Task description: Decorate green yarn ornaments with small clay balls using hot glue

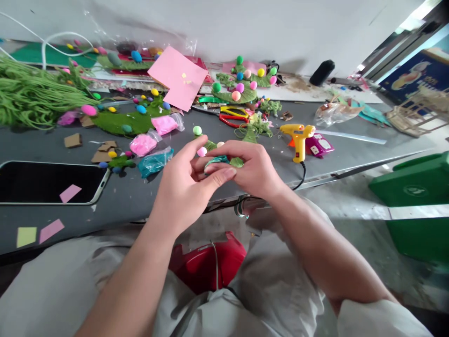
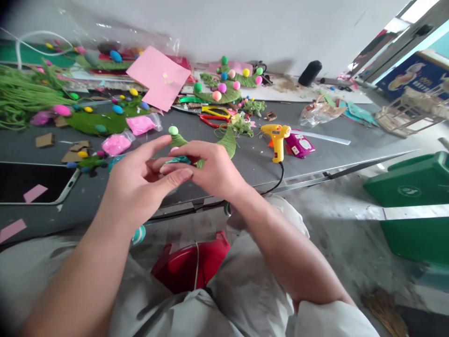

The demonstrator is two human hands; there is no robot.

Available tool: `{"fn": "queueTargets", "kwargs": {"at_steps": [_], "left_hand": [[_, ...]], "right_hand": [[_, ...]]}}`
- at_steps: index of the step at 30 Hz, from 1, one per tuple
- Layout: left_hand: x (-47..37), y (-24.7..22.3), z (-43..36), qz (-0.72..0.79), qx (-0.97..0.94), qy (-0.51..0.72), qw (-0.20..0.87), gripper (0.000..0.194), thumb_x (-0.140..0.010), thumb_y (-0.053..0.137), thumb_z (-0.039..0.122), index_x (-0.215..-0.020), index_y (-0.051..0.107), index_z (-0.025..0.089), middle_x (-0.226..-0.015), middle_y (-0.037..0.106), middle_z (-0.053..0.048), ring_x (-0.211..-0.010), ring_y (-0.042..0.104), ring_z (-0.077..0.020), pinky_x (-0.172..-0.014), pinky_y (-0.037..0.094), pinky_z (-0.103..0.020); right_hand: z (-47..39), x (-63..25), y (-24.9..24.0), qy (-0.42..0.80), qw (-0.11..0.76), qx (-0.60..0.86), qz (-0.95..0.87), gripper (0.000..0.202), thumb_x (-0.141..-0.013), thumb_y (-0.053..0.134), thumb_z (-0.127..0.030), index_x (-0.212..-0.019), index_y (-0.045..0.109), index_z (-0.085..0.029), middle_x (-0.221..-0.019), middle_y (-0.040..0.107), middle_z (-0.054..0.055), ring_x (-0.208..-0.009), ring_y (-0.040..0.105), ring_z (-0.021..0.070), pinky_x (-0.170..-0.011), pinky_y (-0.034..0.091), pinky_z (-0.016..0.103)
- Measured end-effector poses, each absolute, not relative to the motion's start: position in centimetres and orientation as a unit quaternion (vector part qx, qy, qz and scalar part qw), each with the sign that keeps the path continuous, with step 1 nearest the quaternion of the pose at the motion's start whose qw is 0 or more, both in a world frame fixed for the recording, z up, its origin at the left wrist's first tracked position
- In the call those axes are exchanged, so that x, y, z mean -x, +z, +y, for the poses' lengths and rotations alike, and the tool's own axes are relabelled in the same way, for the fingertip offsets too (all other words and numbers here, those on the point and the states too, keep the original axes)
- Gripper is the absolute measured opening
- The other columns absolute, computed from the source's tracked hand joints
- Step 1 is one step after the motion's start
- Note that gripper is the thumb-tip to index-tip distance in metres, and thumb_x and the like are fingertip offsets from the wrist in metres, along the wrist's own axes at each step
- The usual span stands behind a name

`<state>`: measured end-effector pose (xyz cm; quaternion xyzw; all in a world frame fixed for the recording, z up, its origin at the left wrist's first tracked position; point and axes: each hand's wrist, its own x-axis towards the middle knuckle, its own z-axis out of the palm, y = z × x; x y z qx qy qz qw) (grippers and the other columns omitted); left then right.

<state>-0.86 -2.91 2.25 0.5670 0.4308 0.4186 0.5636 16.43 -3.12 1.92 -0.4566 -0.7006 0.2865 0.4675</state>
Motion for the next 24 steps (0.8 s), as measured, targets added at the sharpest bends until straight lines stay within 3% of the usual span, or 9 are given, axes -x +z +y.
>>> {"fn": "queueTargets", "kwargs": {"at_steps": [3,7,11,14,19,24], "left_hand": [[0.8,1.9,-2.7,0.433,-0.570,0.433,0.549,0.071,-0.079,0.089,0.034,-0.144,0.064,0.018,-0.108,0.082,-0.007,-0.100,0.079,-0.0288,-0.090,0.067,-0.040],[1.0,2.5,-2.8,0.430,-0.554,0.438,0.563,0.062,-0.085,0.084,0.037,-0.141,0.065,0.018,-0.110,0.082,-0.008,-0.098,0.080,-0.0291,-0.095,0.066,-0.044],[1.3,3.3,-3.0,0.369,-0.537,0.452,0.609,0.064,-0.081,0.086,0.028,-0.140,0.061,0.020,-0.133,0.075,-0.010,-0.127,0.070,-0.0302,-0.107,0.061,-0.040],[1.2,3.3,-3.0,0.340,-0.528,0.438,0.643,0.072,-0.081,0.087,0.026,-0.146,0.056,0.021,-0.136,0.073,-0.010,-0.123,0.072,-0.0271,-0.104,0.062,-0.036],[1.2,2.6,-2.8,0.430,-0.567,0.433,0.553,0.065,-0.080,0.089,0.032,-0.138,0.062,0.021,-0.101,0.082,-0.005,-0.091,0.079,-0.0245,-0.085,0.067,-0.036],[1.4,2.5,-2.9,0.416,-0.579,0.432,0.552,0.051,-0.087,0.083,0.032,-0.134,0.065,0.021,-0.104,0.083,-0.006,-0.092,0.081,-0.0249,-0.090,0.067,-0.037]], "right_hand": [[-2.8,-16.2,1.8,0.262,0.496,0.484,-0.672,0.016,-0.088,0.081,-0.036,-0.087,0.082,-0.020,-0.083,0.079,0.001,-0.077,0.070,0.0144,-0.070,0.056,0.026],[-1.9,-18.1,2.4,0.201,0.555,0.533,-0.606,0.027,-0.084,0.085,-0.047,-0.079,0.081,-0.020,-0.070,0.073,-0.001,-0.062,0.061,0.0113,-0.056,0.048,0.025],[-1.8,-19.0,2.7,0.248,0.551,0.497,-0.623,0.033,-0.084,0.086,-0.044,-0.108,0.081,-0.022,-0.098,0.080,0.002,-0.086,0.072,0.0152,-0.071,0.056,0.026],[-2.4,-17.9,2.3,0.282,0.493,0.455,-0.686,0.046,-0.083,0.087,-0.035,-0.126,0.076,-0.022,-0.115,0.079,0.004,-0.102,0.073,0.0180,-0.082,0.059,0.028],[-2.7,-16.6,2.0,0.248,0.479,0.464,-0.703,0.010,-0.089,0.078,-0.026,-0.094,0.084,-0.021,-0.091,0.079,0.002,-0.081,0.070,0.0143,-0.073,0.057,0.027],[-1.9,-17.9,2.1,0.236,0.552,0.520,-0.608,0.031,-0.084,0.084,-0.050,-0.084,0.081,-0.019,-0.076,0.075,0.001,-0.065,0.064,0.0127,-0.059,0.052,0.026]]}}
